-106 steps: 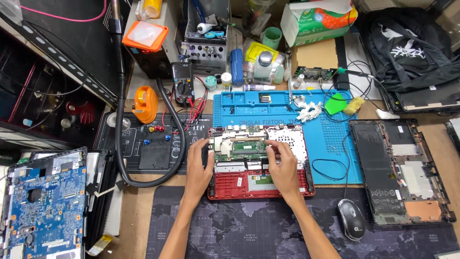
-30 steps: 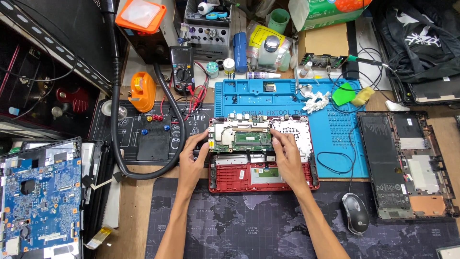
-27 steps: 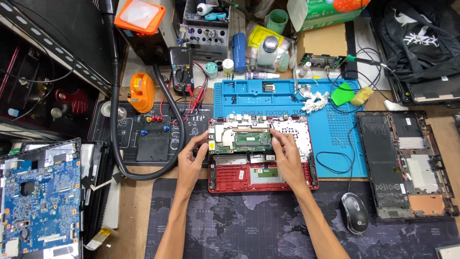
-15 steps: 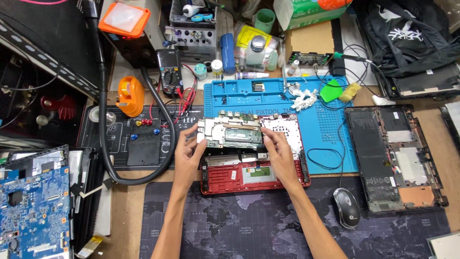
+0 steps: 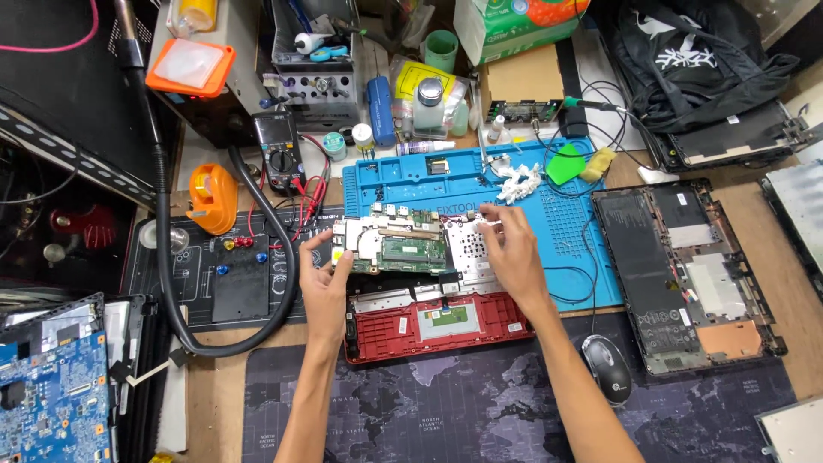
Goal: Disassembling a laptop by disconnecting internal cables and removing the motherboard from the chassis.
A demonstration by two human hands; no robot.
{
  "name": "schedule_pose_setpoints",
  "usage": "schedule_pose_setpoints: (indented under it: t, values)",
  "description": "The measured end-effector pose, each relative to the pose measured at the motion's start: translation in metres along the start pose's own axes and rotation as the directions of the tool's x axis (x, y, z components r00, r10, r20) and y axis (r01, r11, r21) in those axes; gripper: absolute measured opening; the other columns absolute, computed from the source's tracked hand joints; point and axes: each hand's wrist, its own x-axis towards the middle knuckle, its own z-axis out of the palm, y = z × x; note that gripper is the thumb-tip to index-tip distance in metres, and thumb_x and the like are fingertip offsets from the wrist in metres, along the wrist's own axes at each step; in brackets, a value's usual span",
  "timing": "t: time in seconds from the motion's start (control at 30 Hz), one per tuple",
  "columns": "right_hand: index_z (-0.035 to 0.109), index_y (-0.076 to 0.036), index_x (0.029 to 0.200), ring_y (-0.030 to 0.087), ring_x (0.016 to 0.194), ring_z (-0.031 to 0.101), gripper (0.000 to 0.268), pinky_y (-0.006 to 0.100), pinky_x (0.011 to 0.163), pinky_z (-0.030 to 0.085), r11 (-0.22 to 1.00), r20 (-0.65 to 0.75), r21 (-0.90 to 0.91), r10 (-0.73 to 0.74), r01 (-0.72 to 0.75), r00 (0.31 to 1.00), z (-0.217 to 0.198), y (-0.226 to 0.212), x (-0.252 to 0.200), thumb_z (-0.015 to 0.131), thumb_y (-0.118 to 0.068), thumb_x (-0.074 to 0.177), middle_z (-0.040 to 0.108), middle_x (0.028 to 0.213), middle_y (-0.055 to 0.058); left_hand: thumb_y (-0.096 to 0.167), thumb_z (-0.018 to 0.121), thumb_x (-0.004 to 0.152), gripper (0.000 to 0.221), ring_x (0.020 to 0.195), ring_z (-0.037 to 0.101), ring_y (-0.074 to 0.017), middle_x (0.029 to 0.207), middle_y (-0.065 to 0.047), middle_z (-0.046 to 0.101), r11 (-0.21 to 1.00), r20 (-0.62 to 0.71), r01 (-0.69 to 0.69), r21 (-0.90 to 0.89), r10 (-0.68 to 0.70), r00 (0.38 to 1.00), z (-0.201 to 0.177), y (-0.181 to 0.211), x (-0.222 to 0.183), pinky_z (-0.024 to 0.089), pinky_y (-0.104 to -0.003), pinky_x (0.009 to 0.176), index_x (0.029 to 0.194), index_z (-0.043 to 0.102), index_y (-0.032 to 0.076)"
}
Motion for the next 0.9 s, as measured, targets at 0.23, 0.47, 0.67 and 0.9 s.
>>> schedule_pose_setpoints:
  t: [0.23, 0.47, 0.67, 0.9]
  values:
    - [0.065, 0.0, 0.132, 0.033, 0.093, 0.072, 0.034, 0.041, 0.083, 0.06, 0.974, 0.151, -0.226, 0.006, 0.028, 0.989, 0.0, -0.005, 0.023, 0.064, -0.014, 0.101, 0.061, 0.109, 0.021, 0.007, 0.061, 0.098, 0.041, 0.066, 0.052, -0.0089, 0.071, -0.006, 0.064, 1.0, -0.01, 0.001, -0.008, -0.001, 1.0, 0.009, 0.022, -0.003, 0.046, -0.027, 0.072, 0.137, 0.05, 0.012]
    - [0.071, -0.002, 0.113, 0.038, 0.093, 0.073, 0.018, 0.047, 0.081, 0.061, 0.977, 0.165, -0.211, 0.003, 0.032, 0.986, -0.001, 0.001, 0.029, 0.065, -0.01, 0.098, 0.061, 0.102, 0.019, 0.005, 0.06, 0.099, 0.041, 0.06, 0.053, -0.0053, 0.073, -0.006, 0.066, 0.999, 0.003, 0.001, -0.054, -0.001, 1.0, 0.005, 0.007, 0.009, 0.051, -0.024, 0.067, 0.138, 0.051, 0.014]
    - [0.068, 0.0, 0.11, 0.035, 0.088, 0.074, 0.014, 0.045, 0.079, 0.061, 0.995, 0.14, -0.1, 0.022, -0.008, 0.99, -0.001, 0.0, 0.027, 0.066, -0.007, 0.098, 0.063, 0.1, 0.02, 0.004, 0.06, 0.098, 0.042, 0.06, 0.054, -0.005, 0.074, -0.006, 0.066, 0.998, -0.017, 0.017, -0.058, -0.018, 1.0, 0.0, 0.0, 0.008, 0.052, -0.023, 0.064, 0.138, 0.052, 0.013]
    - [0.066, -0.001, 0.112, 0.029, 0.081, 0.075, 0.015, 0.038, 0.07, 0.061, 0.996, 0.014, 0.092, -0.003, 0.002, 1.0, 0.01, -0.004, 0.028, 0.068, -0.009, 0.099, 0.069, 0.097, 0.019, 0.004, 0.061, 0.098, 0.043, 0.067, 0.056, -0.004, 0.079, -0.005, 0.066, 0.992, -0.061, 0.01, -0.124, -0.018, 0.998, 0.006, 0.008, 0.007, 0.052, -0.022, 0.067, 0.139, 0.052, 0.013]
